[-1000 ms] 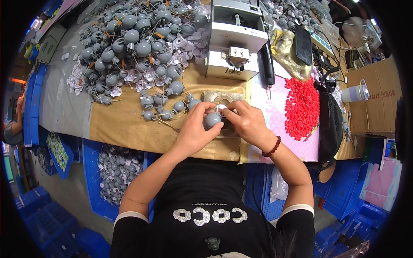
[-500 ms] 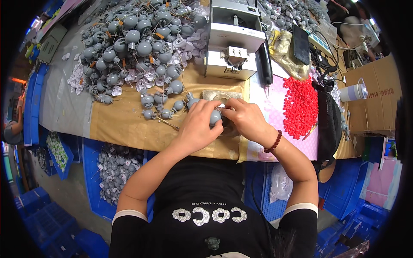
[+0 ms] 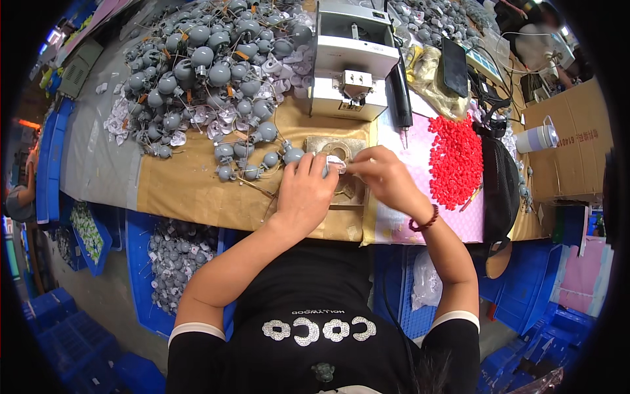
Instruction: Assembling small spherical toy components using a pneumatic assembly tool and a jig at a factory workbench.
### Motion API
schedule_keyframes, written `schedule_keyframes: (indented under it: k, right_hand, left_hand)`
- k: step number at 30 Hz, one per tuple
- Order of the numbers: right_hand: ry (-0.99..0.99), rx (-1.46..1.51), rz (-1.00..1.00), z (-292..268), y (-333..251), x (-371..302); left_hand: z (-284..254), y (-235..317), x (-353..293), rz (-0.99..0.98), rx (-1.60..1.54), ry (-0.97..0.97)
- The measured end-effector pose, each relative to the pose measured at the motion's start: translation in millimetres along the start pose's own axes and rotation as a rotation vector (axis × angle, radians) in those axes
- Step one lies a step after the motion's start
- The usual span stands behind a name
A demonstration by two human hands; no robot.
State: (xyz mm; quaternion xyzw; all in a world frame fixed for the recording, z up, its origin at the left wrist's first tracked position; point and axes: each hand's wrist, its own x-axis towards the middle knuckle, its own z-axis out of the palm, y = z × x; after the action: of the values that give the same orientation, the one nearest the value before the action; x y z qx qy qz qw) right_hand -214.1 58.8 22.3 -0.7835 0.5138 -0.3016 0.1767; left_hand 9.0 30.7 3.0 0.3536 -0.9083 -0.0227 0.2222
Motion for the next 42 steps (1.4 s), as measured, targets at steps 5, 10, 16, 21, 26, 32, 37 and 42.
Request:
schedule_keyframes:
  k: [5,10,16,21,26,32,37,42]
  right_hand:
    - [0.096,0.178,0.293,-40,29,-28]
    - [-0.101,0.108,0.220,-19,19,-43]
    - [0.003,0.058,0.219,2,29,-41]
    - [0.259,0.766,0.392,11,33,-29]
    - [0.199,1.342,0.313,16,22,-3]
    - [-0.165,1.424,0.470,13,24,8]
    - [-0.240,0.974,0.592,4,24,22]
    - [-0.157,0.401,0.526,11,10,36]
  left_hand:
    - [6,-6,-2,0.036,-0.058,0.015]
    - [11,-8,-2,0.034,-0.120,0.046]
    - [14,-13,-4,0.044,-0.168,0.064]
    - [13,-14,-3,0.054,-0.202,0.058]
    - [15,-17,-6,0.044,-0.222,0.031]
    - [11,-18,-4,0.058,-0.224,0.017]
    - [17,-22,-6,0.073,-0.257,0.026]
    - [21,-26,-6,0.090,-0.278,0.054]
